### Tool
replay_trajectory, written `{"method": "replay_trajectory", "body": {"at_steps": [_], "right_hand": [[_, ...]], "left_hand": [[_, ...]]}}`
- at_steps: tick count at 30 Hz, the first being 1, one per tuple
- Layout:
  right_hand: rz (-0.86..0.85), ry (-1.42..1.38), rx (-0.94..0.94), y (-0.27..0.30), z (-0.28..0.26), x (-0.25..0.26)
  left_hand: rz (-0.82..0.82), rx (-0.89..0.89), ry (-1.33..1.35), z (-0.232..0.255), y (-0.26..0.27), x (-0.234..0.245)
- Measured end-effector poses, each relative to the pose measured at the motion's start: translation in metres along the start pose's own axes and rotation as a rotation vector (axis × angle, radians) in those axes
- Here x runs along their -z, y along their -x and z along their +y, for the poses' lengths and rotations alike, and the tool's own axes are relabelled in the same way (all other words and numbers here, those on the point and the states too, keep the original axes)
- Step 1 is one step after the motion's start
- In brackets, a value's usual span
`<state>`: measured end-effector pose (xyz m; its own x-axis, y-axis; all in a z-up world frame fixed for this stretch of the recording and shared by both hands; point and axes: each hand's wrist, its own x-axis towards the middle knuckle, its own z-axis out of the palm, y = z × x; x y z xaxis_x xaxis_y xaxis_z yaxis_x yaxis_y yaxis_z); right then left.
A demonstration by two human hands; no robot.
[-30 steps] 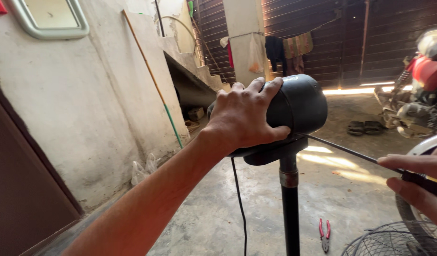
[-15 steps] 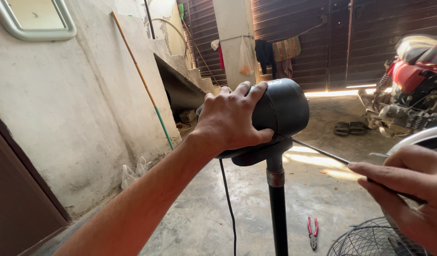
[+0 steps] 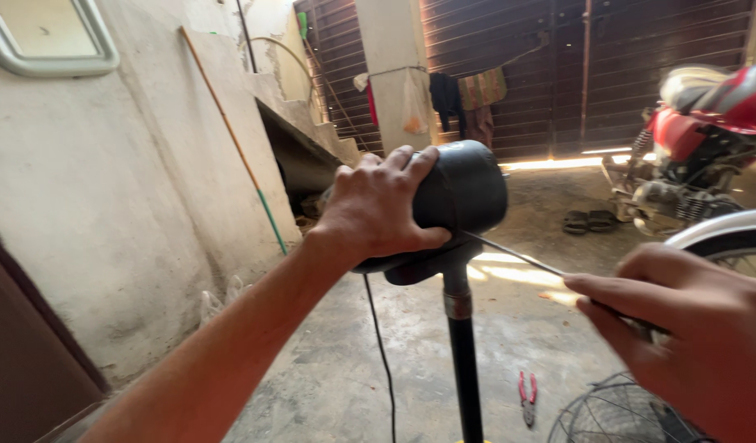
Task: The person uses a screwdriver to loosen and remove screws from the motor housing of a standing electric fan. They detach the housing from the stand and hold it in their hands.
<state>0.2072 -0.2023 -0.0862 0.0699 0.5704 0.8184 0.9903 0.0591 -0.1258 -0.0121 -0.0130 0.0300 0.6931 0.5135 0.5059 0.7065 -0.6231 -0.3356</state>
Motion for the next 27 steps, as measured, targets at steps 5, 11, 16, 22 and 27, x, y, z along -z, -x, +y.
{"method": "replay_trajectory", "body": {"at_steps": [5,11,16,22,27], "right_hand": [[-0.19,0.077,-0.122,-0.003,-0.021,0.023],[-0.042,-0.07,0.092,-0.003,-0.027,0.034],[0.056,-0.127,0.201,-0.003,-0.026,0.029],[0.086,-0.085,0.236,0.003,-0.024,0.03],[0.037,-0.096,0.231,0.0,-0.02,0.027]], "left_hand": [[0.015,0.005,-0.008,0.003,0.0,0.004],[0.017,0.013,-0.028,0.005,-0.002,0.003],[0.001,0.023,-0.052,0.007,-0.003,0.001],[0.022,0.016,-0.091,0.008,-0.004,0.0],[0.037,0.011,-0.086,0.008,-0.003,-0.001]]}}
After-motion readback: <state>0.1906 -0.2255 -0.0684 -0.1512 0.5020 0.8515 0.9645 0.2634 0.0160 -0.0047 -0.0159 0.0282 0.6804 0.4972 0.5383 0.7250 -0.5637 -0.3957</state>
